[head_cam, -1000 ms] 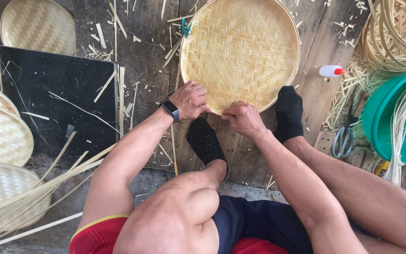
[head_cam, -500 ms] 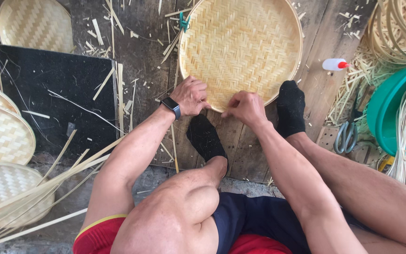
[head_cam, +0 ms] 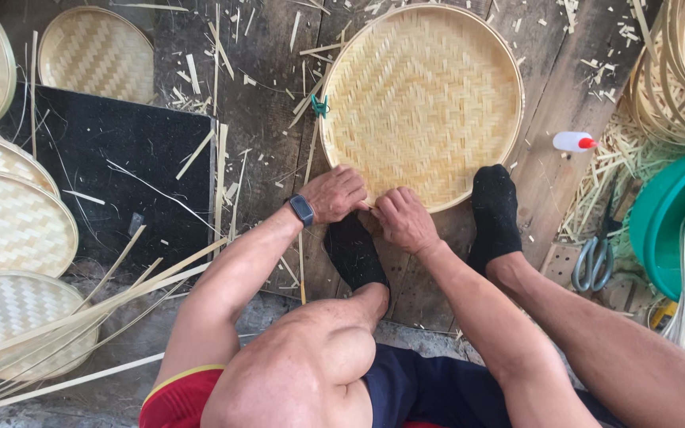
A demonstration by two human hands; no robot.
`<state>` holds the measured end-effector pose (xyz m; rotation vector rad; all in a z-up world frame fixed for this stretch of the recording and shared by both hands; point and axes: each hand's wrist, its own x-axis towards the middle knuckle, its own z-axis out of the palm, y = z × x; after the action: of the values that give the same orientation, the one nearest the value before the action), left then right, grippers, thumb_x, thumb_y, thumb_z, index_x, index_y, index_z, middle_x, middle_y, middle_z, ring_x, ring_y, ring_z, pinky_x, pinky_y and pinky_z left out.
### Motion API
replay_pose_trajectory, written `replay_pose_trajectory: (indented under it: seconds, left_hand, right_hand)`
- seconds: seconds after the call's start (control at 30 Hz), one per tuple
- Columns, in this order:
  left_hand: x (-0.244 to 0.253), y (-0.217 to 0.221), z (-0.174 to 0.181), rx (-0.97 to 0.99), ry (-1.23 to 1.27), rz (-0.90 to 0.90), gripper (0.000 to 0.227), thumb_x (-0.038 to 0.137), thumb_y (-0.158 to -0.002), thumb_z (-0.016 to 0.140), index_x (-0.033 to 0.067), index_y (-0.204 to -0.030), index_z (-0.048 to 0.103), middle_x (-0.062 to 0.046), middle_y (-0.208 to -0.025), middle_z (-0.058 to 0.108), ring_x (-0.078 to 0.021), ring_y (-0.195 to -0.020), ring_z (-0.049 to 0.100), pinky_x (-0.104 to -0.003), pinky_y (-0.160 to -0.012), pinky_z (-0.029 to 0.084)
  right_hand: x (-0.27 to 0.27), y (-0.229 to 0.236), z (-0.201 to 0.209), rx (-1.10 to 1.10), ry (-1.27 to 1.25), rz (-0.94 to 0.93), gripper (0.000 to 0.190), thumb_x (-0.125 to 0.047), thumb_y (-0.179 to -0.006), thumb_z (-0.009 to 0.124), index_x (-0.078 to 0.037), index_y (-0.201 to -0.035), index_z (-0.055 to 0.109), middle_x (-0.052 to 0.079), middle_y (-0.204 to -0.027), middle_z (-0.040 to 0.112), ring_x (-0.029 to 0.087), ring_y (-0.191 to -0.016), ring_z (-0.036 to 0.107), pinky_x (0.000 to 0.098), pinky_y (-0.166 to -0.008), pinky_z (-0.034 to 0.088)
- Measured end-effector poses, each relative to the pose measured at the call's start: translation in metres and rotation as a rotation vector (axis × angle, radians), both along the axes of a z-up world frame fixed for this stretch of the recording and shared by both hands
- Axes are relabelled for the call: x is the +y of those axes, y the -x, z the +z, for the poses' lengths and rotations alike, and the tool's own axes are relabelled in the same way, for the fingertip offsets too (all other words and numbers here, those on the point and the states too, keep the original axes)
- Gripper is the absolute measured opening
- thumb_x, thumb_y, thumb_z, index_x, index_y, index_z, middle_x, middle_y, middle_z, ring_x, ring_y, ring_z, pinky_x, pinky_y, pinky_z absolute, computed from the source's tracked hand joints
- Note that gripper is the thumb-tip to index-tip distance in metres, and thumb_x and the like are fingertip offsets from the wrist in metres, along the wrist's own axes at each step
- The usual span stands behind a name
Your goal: The person secures the rim of a circular bamboo tray by hand, using a plastic clip to hold bamboo strips in place and applying glue from a small bottle.
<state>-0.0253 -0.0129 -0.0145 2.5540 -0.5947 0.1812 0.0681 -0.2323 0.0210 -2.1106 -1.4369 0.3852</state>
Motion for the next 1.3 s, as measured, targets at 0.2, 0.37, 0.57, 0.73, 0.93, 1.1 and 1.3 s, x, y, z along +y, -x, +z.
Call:
replay_pose_trajectory:
  seconds: [0.2,0.37,0.57,0.73,0.93,1.1,1.3]
  left_hand:
    - [0.014,-0.024,0.007,0.027,-0.219,-0.112,0.034,0.043,-0.096,0.057,0.0116,-0.083,0.058,-0.005,-0.087,0.056,-0.0221,-0.087,0.058,-0.035,-0.077,0.046]
    - [0.013,-0.028,0.002,0.094,-0.225,-0.119,0.037,0.043,-0.101,0.055,0.0101,-0.083,0.059,-0.005,-0.086,0.056,-0.0211,-0.084,0.057,-0.034,-0.075,0.046]
    - [0.011,-0.026,0.014,0.223,-0.02,-0.004,0.026,0.033,-0.095,0.064,0.0099,-0.084,0.061,-0.005,-0.085,0.055,-0.0224,-0.084,0.057,-0.037,-0.079,0.047]
    - [0.01,-0.012,0.018,0.178,0.173,0.132,0.031,0.04,-0.091,0.073,0.0114,-0.083,0.065,-0.005,-0.082,0.055,-0.0248,-0.086,0.057,-0.041,-0.081,0.046]
    - [0.005,-0.017,0.015,0.303,0.214,0.133,0.03,0.033,-0.088,0.077,0.0078,-0.076,0.066,-0.004,-0.081,0.056,-0.0256,-0.086,0.058,-0.042,-0.082,0.047]
    - [0.004,-0.023,0.015,0.428,0.191,0.191,0.03,0.031,-0.084,0.079,0.0074,-0.071,0.068,-0.004,-0.08,0.057,-0.0242,-0.086,0.059,-0.042,-0.083,0.048]
    - [0.001,-0.031,0.014,0.577,0.135,0.249,0.029,0.035,-0.08,0.083,0.0115,-0.068,0.073,-0.001,-0.077,0.061,-0.0209,-0.084,0.059,-0.044,-0.092,0.046]
  right_hand:
    - [0.013,0.007,-0.016,-0.187,0.007,-0.067,0.018,-0.017,-0.084,0.069,-0.008,-0.086,0.054,0.011,-0.087,0.057,0.03,-0.084,0.058,0.0429,-0.077,0.045]
    - [0.022,0.009,-0.01,-0.128,0.032,-0.144,0.02,-0.018,-0.087,0.07,-0.008,-0.082,0.053,0.009,-0.084,0.057,0.029,-0.083,0.059,0.0417,-0.073,0.045]
    - [0.015,-0.004,0.02,0.138,0.059,-0.121,0.011,-0.011,-0.09,0.071,-0.005,-0.091,0.062,0.011,-0.089,0.06,0.032,-0.086,0.06,0.0428,-0.078,0.048]
    - [0.002,-0.006,0.025,0.295,0.023,-0.179,0.011,-0.003,-0.086,0.07,-0.006,-0.097,0.072,0.01,-0.095,0.069,0.034,-0.095,0.063,0.0442,-0.085,0.052]
    - [0.005,-0.008,0.016,0.307,0.06,-0.203,0.017,0.003,-0.082,0.066,-0.005,-0.093,0.076,0.011,-0.092,0.071,0.033,-0.092,0.067,0.0427,-0.082,0.055]
    - [0.013,-0.016,0.015,0.336,0.132,-0.188,0.01,-0.002,-0.081,0.071,-0.005,-0.089,0.076,0.01,-0.088,0.071,0.032,-0.092,0.068,0.0436,-0.079,0.055]
    - [0.02,-0.03,0.022,0.437,0.264,-0.158,0.013,-0.008,-0.077,0.078,-0.007,-0.09,0.079,0.011,-0.092,0.075,0.032,-0.087,0.072,0.0425,-0.08,0.056]
